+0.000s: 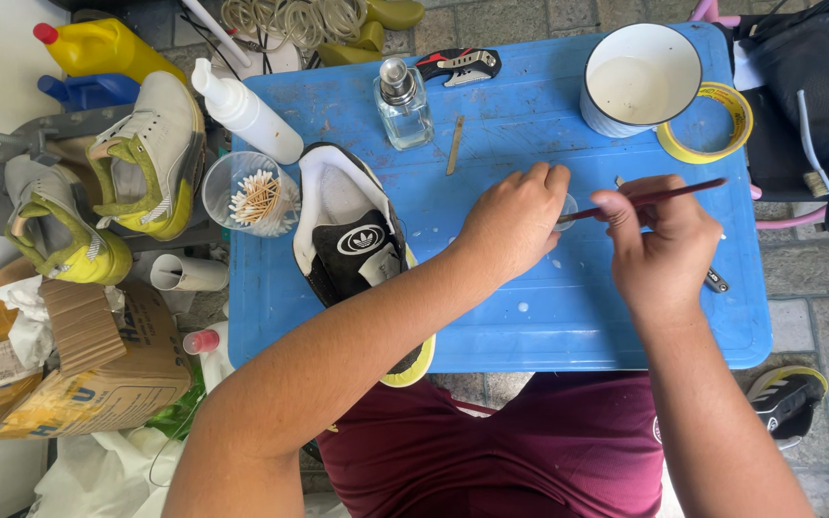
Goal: The person paints the midsole of a black and white sneaker with a white substance using a small brush. They repeatedly dip the brush into a small container and apply the substance to the shoe's side and heel. The person also pours a liquid from a bottle into the container.
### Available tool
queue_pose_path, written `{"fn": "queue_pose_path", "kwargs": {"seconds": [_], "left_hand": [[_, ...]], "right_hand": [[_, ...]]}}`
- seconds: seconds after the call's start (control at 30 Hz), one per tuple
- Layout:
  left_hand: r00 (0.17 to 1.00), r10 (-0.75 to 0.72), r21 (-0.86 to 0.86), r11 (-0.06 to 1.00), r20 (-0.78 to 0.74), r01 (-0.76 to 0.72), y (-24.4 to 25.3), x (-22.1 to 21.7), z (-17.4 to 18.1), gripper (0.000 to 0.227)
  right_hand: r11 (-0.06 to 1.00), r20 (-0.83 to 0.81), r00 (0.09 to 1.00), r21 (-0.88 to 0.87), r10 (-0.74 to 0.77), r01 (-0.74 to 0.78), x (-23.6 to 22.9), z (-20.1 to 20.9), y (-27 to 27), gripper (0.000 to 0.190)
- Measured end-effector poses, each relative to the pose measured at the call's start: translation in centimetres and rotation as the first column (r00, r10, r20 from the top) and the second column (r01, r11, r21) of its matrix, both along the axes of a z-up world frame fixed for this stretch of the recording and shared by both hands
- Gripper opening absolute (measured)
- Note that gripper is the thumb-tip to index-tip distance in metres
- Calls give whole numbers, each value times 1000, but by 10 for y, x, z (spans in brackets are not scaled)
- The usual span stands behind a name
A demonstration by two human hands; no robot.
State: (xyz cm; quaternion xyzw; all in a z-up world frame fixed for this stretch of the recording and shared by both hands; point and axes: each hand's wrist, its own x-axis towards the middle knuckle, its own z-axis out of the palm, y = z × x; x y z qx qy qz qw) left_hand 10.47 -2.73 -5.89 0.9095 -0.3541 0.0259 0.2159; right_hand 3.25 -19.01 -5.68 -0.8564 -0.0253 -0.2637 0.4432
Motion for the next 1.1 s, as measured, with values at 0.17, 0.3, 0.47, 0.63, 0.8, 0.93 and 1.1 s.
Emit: {"fn": "queue_pose_path", "kwargs": {"seconds": [0.17, 0.3, 0.47, 0.63, 0.8, 0.93, 1.1], "left_hand": [[999, 10, -14, 1000, -44, -11, 3, 1, 4, 55], [986, 38, 11, 999, -163, -36, 6, 1, 16, 73], [991, 101, -67, 992, -92, -107, 30, -22, 58, 85], [977, 151, -119, 984, 154, -133, 123, -48, 108, 37], [940, 340, 189, 922, 26, -338, 144, -60, 99, 47], [889, 450, 360, 846, -87, -394, 128, -77, 68, 60], [887, 452, 234, 876, -96, -421, 129, -85, 44, 27]], "right_hand": [[859, -108, 994, 507, -18, 70, 12, -25, -3, 21], [741, -121, 992, 663, -30, 104, 18, -34, -14, 23], [660, -97, 995, 746, -26, 89, 15, -36, -25, 25], [584, -91, 996, 809, 18, 63, -1, -35, -33, 26], [529, -89, 987, 848, 133, 5, -35, -32, -12, 26], [437, -71, 971, 899, 228, -37, -51, -33, 6, 24], [298, -94, 947, 955, 308, -2, -62, -37, 21, 22]]}}
